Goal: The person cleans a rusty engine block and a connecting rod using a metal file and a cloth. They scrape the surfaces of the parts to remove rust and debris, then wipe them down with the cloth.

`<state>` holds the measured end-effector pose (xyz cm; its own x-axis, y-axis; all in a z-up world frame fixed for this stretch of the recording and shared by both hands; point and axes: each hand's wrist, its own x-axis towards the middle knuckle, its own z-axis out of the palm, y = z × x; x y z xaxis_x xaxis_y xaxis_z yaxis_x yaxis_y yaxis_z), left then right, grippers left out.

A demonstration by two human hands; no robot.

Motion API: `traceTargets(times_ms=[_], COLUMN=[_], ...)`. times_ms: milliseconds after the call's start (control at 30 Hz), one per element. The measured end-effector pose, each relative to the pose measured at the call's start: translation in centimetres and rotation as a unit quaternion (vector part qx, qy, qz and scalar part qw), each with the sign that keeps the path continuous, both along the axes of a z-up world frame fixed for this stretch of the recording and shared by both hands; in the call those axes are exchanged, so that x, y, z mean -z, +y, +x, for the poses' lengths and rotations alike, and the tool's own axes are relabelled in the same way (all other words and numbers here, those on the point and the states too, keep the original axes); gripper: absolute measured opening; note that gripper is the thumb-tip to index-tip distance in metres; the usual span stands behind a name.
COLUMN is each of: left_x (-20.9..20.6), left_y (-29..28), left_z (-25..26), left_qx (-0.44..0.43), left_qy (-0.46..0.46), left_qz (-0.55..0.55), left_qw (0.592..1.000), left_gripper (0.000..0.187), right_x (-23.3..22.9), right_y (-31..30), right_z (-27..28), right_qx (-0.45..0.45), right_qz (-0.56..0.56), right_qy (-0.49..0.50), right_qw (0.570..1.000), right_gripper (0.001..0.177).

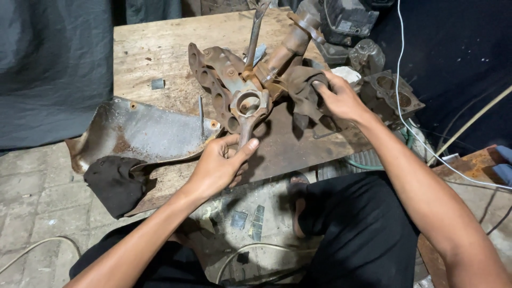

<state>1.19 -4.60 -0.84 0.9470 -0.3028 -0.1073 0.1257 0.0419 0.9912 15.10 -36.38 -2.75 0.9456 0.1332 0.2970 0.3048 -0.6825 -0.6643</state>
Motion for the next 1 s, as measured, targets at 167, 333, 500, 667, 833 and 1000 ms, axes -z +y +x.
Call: traceTargets(times_ms=[167,333,500,667,833,1000], left_x=[0.3,0.3,-0.2,-0.3,-0.5,-0.6], left_y=[0.1,0.4,0.6,0.7,0.8,0.7], left_z=[0.1,0.2,0.0,0.0,-0.1,-0.1], left_qx=[0.003,-0.003,-0.008,-0.007,-0.004,-0.003], left_qy=[-0.001,0.002,0.005,0.004,-0.001,0.006], left_qz=[0.007,-0.003,0.001,0.006,0.016,0.015], left_qw=[1.0,1.0,1.0,1.0,1.0,1.0], left_gripper=[0.028,0.027,0.028,0.03,0.031,0.029], right_x=[-0.7,1.8,-2.0,2.2,4.1,7.8], right_y=[-0.3,-3.6,0.9,-3.9,-7.1,-12.3], right_z=[0.1,3.0,-1.0,4.1,5.3,7.1], right_qx=[0.033,0.134,0.163,0.198,0.243,0.088], right_qz=[0.068,0.096,0.158,0.265,0.544,0.703], right_qy=[0.086,0.168,0.178,0.177,0.129,0.087], right_qw=[0.993,0.972,0.958,0.927,0.793,0.701], right_gripper=[0.041,0.063,0.071,0.064,0.07,0.032])
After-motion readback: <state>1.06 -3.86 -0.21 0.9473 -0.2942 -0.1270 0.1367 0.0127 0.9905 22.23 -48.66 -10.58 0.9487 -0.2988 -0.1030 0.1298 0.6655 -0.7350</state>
